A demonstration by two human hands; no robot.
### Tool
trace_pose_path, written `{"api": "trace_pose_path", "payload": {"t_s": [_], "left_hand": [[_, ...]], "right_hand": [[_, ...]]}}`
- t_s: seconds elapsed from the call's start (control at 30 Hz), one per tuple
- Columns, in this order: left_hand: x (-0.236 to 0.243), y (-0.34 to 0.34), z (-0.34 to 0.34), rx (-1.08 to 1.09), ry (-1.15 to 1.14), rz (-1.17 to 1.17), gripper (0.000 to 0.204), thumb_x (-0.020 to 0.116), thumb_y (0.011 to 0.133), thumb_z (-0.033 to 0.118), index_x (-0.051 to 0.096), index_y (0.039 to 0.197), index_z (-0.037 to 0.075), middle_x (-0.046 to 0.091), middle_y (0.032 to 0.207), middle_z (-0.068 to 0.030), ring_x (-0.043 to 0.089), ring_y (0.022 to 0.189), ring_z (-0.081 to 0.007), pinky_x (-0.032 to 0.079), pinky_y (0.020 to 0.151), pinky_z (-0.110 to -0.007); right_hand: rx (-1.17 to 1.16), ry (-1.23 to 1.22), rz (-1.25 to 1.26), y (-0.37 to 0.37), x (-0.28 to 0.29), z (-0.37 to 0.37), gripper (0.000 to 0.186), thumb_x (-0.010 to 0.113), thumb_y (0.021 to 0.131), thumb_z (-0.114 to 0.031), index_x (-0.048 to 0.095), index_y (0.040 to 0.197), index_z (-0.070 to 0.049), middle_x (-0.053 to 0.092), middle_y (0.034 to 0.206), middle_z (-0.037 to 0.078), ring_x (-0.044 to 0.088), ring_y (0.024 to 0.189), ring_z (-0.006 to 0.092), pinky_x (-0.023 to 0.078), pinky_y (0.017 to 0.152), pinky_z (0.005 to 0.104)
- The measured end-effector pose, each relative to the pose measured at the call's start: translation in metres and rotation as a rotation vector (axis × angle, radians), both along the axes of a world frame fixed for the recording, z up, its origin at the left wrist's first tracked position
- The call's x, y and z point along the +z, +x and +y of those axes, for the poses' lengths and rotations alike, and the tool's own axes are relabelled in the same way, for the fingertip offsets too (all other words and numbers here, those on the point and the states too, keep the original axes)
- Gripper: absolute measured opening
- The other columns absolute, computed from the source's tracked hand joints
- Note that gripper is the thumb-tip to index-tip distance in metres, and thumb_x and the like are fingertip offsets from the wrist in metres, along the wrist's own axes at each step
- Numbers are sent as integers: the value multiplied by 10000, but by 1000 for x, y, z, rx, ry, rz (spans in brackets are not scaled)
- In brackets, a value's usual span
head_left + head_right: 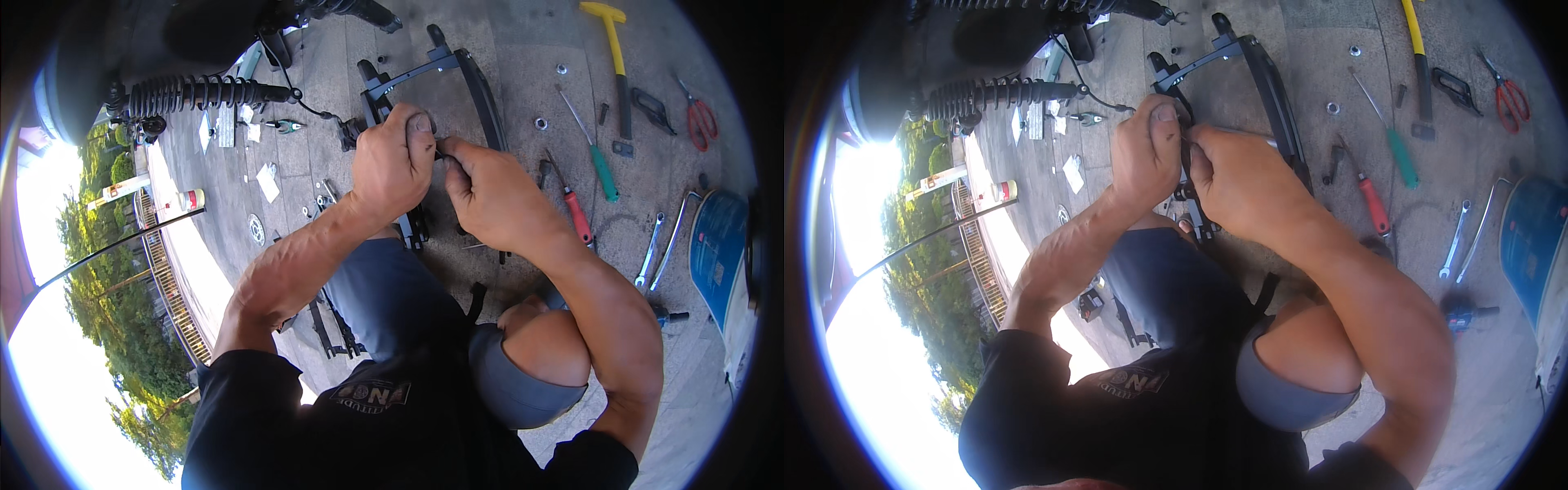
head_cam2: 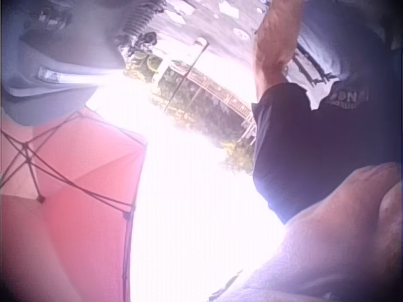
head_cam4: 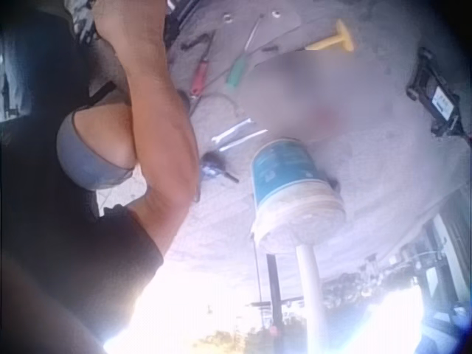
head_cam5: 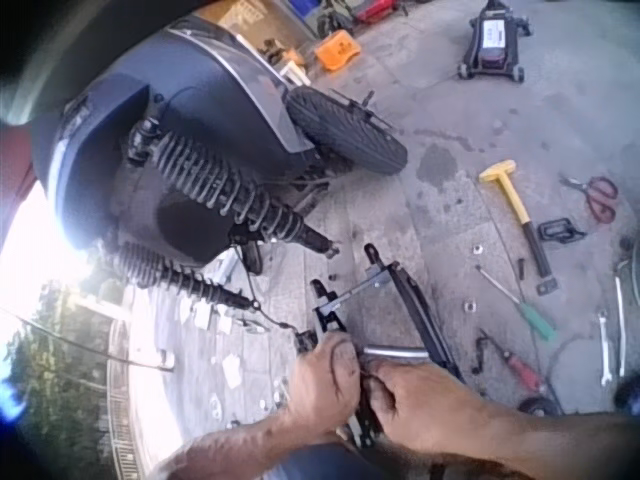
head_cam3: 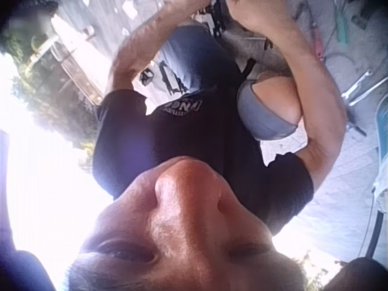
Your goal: The person sits on the ground and works on a vehicle suspension component. They use a screwdriver to remove a small part, then use a hammer and punch to drive out a pin. They continue to disassemble the component using various tools.
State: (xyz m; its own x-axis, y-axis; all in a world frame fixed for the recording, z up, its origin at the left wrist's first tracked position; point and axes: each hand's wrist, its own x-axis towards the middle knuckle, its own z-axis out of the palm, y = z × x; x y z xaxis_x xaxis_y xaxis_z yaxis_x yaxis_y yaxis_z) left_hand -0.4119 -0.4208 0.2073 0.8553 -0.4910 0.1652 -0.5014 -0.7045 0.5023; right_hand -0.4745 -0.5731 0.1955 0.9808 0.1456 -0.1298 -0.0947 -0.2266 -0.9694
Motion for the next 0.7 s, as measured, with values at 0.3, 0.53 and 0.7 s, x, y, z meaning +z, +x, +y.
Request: {"api": "trace_pose_path", "payload": {"t_s": [0.3, 0.53, 0.7], "left_hand": [[0, -1, 4, -32, 29, -2, 103, 534, 871, 107, 540, 908, 12, 597, 652, -185, 607, 599, -398, 476, 532, -442], [-2, -5, 4, -45, 38, -8, 128, 539, 871, 124, 538, 931, 11, 595, 651, -196, 602, 596, -406, 474, 535, -455], [-4, -4, 4, -53, 46, 4, 138, 540, 874, 129, 537, 935, 4, 596, 651, -202, 603, 598, -411, 472, 533, -459]], "right_hand": [[66, -112, -102, 0, -7, -1, 237, 458, 911, -154, 596, 1047, -19, 635, 806, 240, 612, 813, 416, 487, 707, 447], [2, 441, 362, -3, -10, 2, 262, 515, 889, -104, 579, 1124, -8, 625, 754, 228, 620, 706, 396, 486, 639, 438], [28, -75, -77, -5, -11, 2, 225, 471, 913, -149, 599, 1029, -5, 628, 836, 261, 617, 822, 419, 493, 707, 448]]}}
